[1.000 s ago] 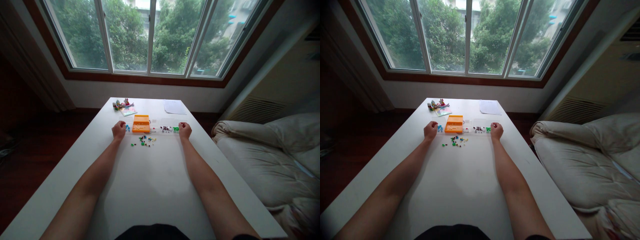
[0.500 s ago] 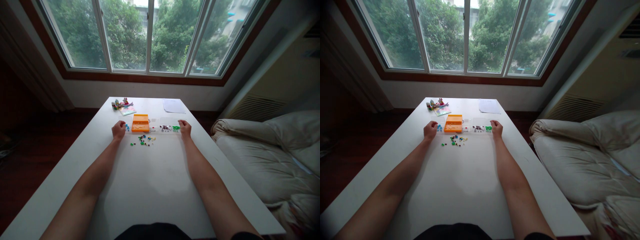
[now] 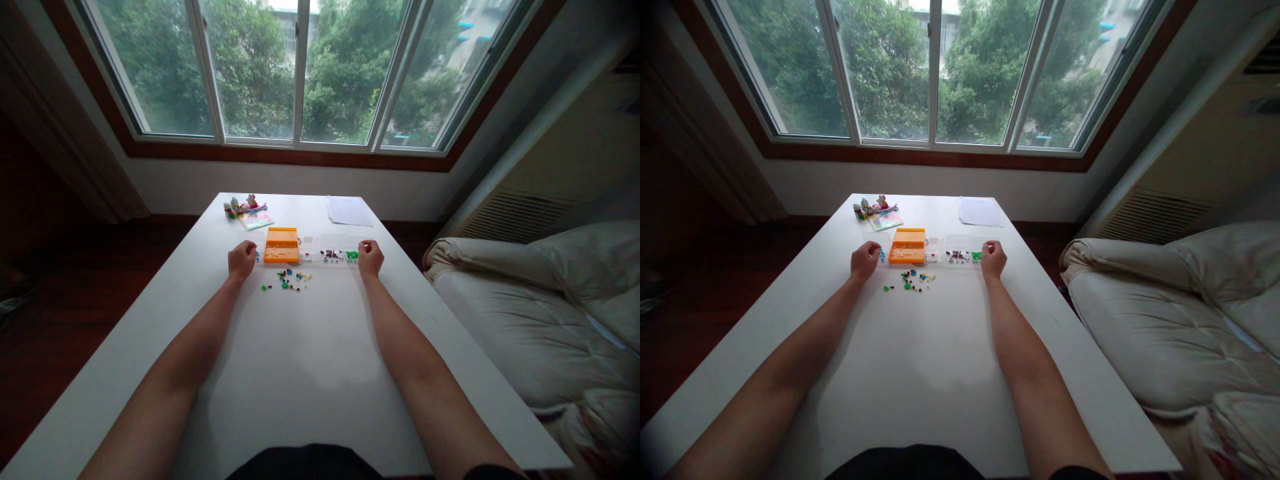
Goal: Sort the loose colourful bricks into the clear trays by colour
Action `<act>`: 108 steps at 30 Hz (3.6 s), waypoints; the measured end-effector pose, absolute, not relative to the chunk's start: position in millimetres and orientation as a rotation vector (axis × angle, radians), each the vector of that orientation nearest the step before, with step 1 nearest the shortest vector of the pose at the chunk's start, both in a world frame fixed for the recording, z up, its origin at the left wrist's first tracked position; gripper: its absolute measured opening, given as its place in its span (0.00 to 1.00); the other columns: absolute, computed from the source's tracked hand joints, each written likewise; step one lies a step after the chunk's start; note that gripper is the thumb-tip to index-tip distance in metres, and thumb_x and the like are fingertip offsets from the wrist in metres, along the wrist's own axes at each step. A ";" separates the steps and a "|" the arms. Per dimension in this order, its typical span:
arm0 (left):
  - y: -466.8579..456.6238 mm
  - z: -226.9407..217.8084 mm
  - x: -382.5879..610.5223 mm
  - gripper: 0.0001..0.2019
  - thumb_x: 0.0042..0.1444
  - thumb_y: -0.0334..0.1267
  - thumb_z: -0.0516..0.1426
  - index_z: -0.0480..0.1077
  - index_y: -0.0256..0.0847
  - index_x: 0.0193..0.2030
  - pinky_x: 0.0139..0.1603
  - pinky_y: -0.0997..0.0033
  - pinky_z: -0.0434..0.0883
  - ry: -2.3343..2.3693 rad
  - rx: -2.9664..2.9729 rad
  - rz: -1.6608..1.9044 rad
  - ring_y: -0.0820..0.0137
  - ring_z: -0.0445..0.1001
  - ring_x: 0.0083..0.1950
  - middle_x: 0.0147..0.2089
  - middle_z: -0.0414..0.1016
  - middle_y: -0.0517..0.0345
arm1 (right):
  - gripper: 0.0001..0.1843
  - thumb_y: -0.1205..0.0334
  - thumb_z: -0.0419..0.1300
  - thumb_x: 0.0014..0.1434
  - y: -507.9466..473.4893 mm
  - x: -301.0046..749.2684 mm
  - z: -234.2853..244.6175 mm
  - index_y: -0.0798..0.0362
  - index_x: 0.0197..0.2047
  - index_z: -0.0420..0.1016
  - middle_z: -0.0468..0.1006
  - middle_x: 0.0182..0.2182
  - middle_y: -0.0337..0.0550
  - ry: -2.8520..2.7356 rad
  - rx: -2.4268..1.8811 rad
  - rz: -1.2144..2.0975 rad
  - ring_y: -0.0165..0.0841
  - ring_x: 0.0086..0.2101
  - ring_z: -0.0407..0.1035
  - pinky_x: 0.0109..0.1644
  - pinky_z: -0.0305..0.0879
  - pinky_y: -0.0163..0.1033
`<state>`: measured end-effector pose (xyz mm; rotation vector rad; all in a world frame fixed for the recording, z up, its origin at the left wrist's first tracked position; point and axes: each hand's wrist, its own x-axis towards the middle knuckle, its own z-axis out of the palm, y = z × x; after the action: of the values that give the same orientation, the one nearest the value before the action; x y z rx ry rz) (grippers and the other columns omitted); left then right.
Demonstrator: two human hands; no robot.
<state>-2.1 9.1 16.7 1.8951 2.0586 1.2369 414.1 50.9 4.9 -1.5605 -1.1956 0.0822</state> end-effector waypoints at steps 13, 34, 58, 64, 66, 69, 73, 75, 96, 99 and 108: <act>-8.3 18.6 47.8 0.08 0.61 0.35 0.56 0.78 0.44 0.41 0.50 0.63 0.69 1.463 2.576 0.877 0.63 0.74 0.47 0.44 0.78 0.53 | 0.11 0.57 0.55 0.62 28.8 349.3 4.7 0.52 0.39 0.76 0.71 0.24 0.39 -1.741 -1.326 0.101 0.32 0.28 0.64 0.36 0.58 0.35; -16.3 22.4 62.7 0.12 0.64 0.38 0.55 0.81 0.46 0.41 0.53 0.61 0.67 1.182 2.802 0.680 0.63 0.72 0.47 0.44 0.81 0.54 | 0.11 0.56 0.54 0.62 29.1 350.7 3.1 0.51 0.38 0.76 0.71 0.24 0.38 -1.761 -1.331 0.132 0.32 0.27 0.65 0.34 0.58 0.34; -7.2 12.7 50.2 0.09 0.63 0.37 0.57 0.80 0.45 0.41 0.52 0.61 0.69 1.398 2.566 0.908 0.62 0.72 0.48 0.43 0.80 0.53 | 0.13 0.54 0.54 0.62 24.6 349.2 8.0 0.51 0.38 0.76 0.72 0.24 0.38 -1.763 -1.371 0.160 0.32 0.27 0.65 0.34 0.59 0.34; -13.4 13.5 60.9 0.09 0.62 0.37 0.57 0.81 0.45 0.41 0.53 0.61 0.68 1.275 2.678 0.762 0.62 0.70 0.49 0.43 0.80 0.53 | 0.13 0.54 0.54 0.62 25.8 349.8 6.4 0.51 0.38 0.76 0.72 0.23 0.38 -1.763 -1.361 0.159 0.31 0.26 0.65 0.34 0.59 0.34; -15.6 16.1 63.6 0.10 0.63 0.38 0.57 0.81 0.45 0.41 0.53 0.61 0.67 1.271 2.710 0.727 0.62 0.70 0.48 0.43 0.80 0.52 | 0.13 0.54 0.54 0.62 26.2 350.0 5.7 0.51 0.38 0.76 0.72 0.24 0.38 -1.763 -1.353 0.160 0.31 0.27 0.65 0.34 0.59 0.34; -19.7 22.4 66.8 0.11 0.64 0.38 0.55 0.80 0.45 0.40 0.53 0.59 0.67 1.262 2.767 0.668 0.61 0.70 0.48 0.42 0.80 0.52 | 0.13 0.54 0.54 0.62 26.6 350.1 4.9 0.51 0.38 0.77 0.72 0.24 0.38 -1.761 -1.351 0.159 0.32 0.27 0.65 0.35 0.59 0.34; -24.9 29.2 70.3 0.12 0.64 0.37 0.54 0.79 0.44 0.37 0.53 0.57 0.66 1.273 2.844 0.585 0.60 0.69 0.48 0.41 0.79 0.51 | 0.12 0.55 0.54 0.62 26.8 349.9 4.7 0.51 0.38 0.76 0.72 0.24 0.38 -1.761 -1.349 0.162 0.31 0.27 0.65 0.34 0.59 0.34; -25.9 29.6 71.0 0.11 0.63 0.36 0.54 0.79 0.45 0.39 0.53 0.57 0.65 1.300 2.851 0.579 0.59 0.69 0.48 0.41 0.79 0.51 | 0.12 0.55 0.54 0.62 26.8 349.9 4.9 0.51 0.38 0.76 0.71 0.24 0.38 -1.763 -1.345 0.161 0.31 0.26 0.65 0.34 0.59 0.34; -24.4 25.2 70.8 0.12 0.62 0.35 0.55 0.78 0.46 0.47 0.54 0.58 0.66 1.328 2.780 0.623 0.59 0.69 0.51 0.46 0.79 0.51 | 0.13 0.54 0.54 0.62 27.2 349.7 5.4 0.51 0.38 0.76 0.71 0.23 0.37 -1.763 -1.375 0.170 0.31 0.26 0.65 0.34 0.59 0.34; -23.1 23.3 69.9 0.11 0.62 0.35 0.55 0.79 0.46 0.43 0.53 0.59 0.67 1.305 2.768 0.645 0.60 0.69 0.50 0.44 0.79 0.52 | 0.12 0.54 0.55 0.61 28.1 350.0 4.1 0.51 0.38 0.76 0.72 0.24 0.38 -1.761 -1.376 0.170 0.32 0.27 0.66 0.35 0.60 0.34; -22.8 22.0 70.1 0.11 0.64 0.37 0.54 0.79 0.46 0.40 0.53 0.59 0.66 1.280 2.779 0.652 0.61 0.69 0.49 0.43 0.79 0.51 | 0.13 0.54 0.54 0.62 29.1 350.2 2.4 0.51 0.38 0.76 0.73 0.24 0.38 -1.769 -1.376 0.160 0.32 0.27 0.66 0.35 0.59 0.34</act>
<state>70.1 -22.8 22.0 2.7794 1.2802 0.6524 350.2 29.1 2.4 -1.3758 -1.7686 0.1601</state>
